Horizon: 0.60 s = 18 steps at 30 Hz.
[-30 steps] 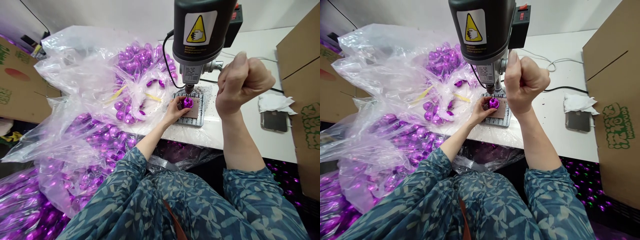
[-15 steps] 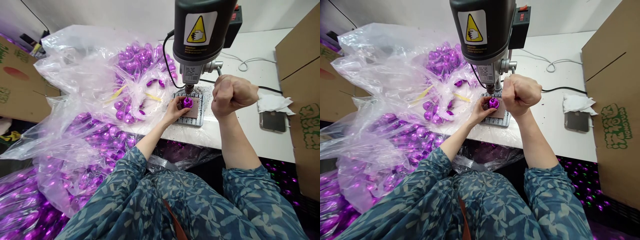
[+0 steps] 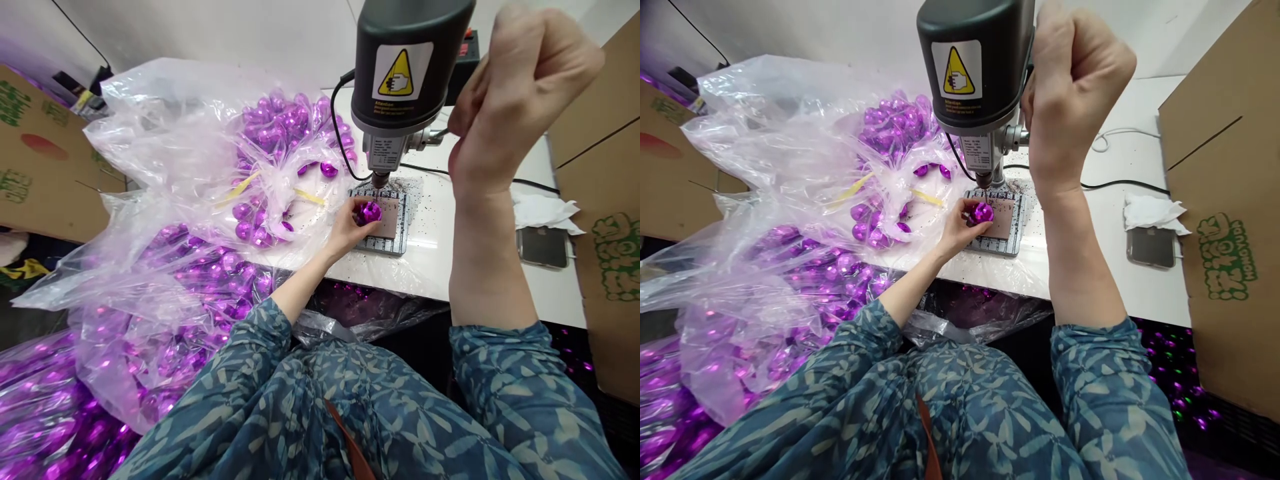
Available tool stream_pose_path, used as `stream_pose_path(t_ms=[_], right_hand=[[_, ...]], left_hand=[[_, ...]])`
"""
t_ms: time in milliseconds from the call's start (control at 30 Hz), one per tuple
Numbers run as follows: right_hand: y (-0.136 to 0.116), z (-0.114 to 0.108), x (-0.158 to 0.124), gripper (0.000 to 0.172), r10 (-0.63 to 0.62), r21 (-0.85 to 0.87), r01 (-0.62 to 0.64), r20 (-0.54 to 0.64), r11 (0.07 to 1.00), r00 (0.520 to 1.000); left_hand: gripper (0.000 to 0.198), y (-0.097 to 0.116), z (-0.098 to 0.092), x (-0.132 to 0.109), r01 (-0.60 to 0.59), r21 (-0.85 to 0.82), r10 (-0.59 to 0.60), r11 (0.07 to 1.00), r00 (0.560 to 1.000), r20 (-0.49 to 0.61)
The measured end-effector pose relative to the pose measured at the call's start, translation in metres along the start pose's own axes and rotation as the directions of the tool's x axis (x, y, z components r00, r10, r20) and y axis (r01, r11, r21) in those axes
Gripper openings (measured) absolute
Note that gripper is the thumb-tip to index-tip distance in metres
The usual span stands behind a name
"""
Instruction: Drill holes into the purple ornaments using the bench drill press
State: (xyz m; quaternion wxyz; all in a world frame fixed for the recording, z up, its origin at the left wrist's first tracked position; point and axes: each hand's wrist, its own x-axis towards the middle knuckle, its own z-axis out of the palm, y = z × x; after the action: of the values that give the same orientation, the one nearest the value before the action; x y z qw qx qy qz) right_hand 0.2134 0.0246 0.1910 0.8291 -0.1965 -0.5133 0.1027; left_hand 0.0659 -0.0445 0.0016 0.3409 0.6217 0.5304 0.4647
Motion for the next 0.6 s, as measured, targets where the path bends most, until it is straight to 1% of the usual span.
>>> stream_pose_path(t_ms=[33,67,100,133,167,200,233,267,300,333,367,400,433,467,500,533,600], right_hand=[[0.002,0.003,0.007,0.085,-0.004,0.026,0.004,0.005,1.0,1.0],[0.005,0.004,0.011,0.083,-0.002,0.047,0.001,0.017,0.999,1.0],[0.007,0.003,0.013,0.081,0.006,0.063,-0.008,0.036,0.998,0.999],[0.008,0.0,0.013,0.079,0.017,0.074,-0.021,0.056,0.997,0.998],[0.009,-0.003,0.012,0.076,0.028,0.08,-0.034,0.077,0.996,0.997],[0.01,-0.006,0.012,0.074,0.037,0.082,-0.044,0.092,0.996,0.995],[0.011,-0.007,0.011,0.073,0.041,0.086,-0.049,0.098,0.995,0.994],[0.013,-0.008,0.011,0.073,0.031,0.093,-0.04,0.092,0.995,0.995],[0.015,-0.007,0.011,0.076,0.011,0.104,-0.018,0.065,0.994,0.998],[0.017,-0.006,0.011,0.079,-0.011,0.111,0.008,0.029,0.994,1.0],[0.018,-0.003,0.012,0.083,-0.031,0.113,0.032,-0.013,0.993,0.999],[0.019,0.0,0.012,0.086,-0.046,0.105,0.051,-0.048,0.993,0.998],[0.018,0.002,0.012,0.088,-0.056,0.089,0.063,-0.072,0.994,0.996],[0.016,0.004,0.012,0.09,-0.056,0.069,0.062,-0.084,0.996,0.995],[0.013,0.005,0.012,0.09,-0.046,0.053,0.051,-0.085,0.997,0.995],[0.009,0.006,0.011,0.09,-0.036,0.043,0.039,-0.075,0.998,0.997],[0.001,0.006,0.009,0.089,-0.006,0.043,0.008,-0.059,0.999,0.998]], left_hand=[[0.047,0.008,-0.01,-0.01,-0.008,0.046,0.006,0.999,0.999,0.044],[0.046,0.015,-0.022,-0.02,-0.02,0.091,0.007,0.996,0.99,0.144],[0.045,0.022,-0.035,-0.031,-0.035,0.124,-0.003,0.992,0.957,0.291],[0.045,0.028,-0.049,-0.041,-0.052,0.148,-0.019,0.988,0.896,0.444],[0.046,0.034,-0.063,-0.05,-0.07,0.166,-0.037,0.984,0.825,0.565],[0.049,0.038,-0.075,-0.056,-0.083,0.177,-0.052,0.981,0.765,0.642],[0.052,0.041,-0.085,-0.06,-0.087,0.182,-0.06,0.979,0.735,0.675],[0.054,0.042,-0.093,-0.059,-0.081,0.177,-0.059,0.981,0.742,0.667],[0.052,0.041,-0.1,-0.054,-0.06,0.16,-0.052,0.985,0.784,0.619],[0.047,0.038,-0.104,-0.045,-0.031,0.132,-0.044,0.991,0.846,0.531],[0.04,0.032,-0.107,-0.031,-0.002,0.1,-0.039,0.995,0.914,0.404],[0.033,0.024,-0.108,-0.013,0.021,0.075,-0.039,0.997,0.968,0.248],[0.027,0.014,-0.107,0.009,0.04,0.063,-0.045,0.997,0.996,0.078],[0.02,0.003,-0.105,0.032,0.051,0.08,-0.045,0.995,0.996,-0.073],[0.013,-0.009,-0.101,0.057,0.06,0.13,-0.037,0.99,0.984,-0.172],[0.011,-0.021,-0.096,0.081,0.07,0.171,-0.031,0.983,0.975,-0.219],[0.024,-0.042,-0.083,0.122,0.129,0.213,-0.075,0.969,0.966,-0.246]])
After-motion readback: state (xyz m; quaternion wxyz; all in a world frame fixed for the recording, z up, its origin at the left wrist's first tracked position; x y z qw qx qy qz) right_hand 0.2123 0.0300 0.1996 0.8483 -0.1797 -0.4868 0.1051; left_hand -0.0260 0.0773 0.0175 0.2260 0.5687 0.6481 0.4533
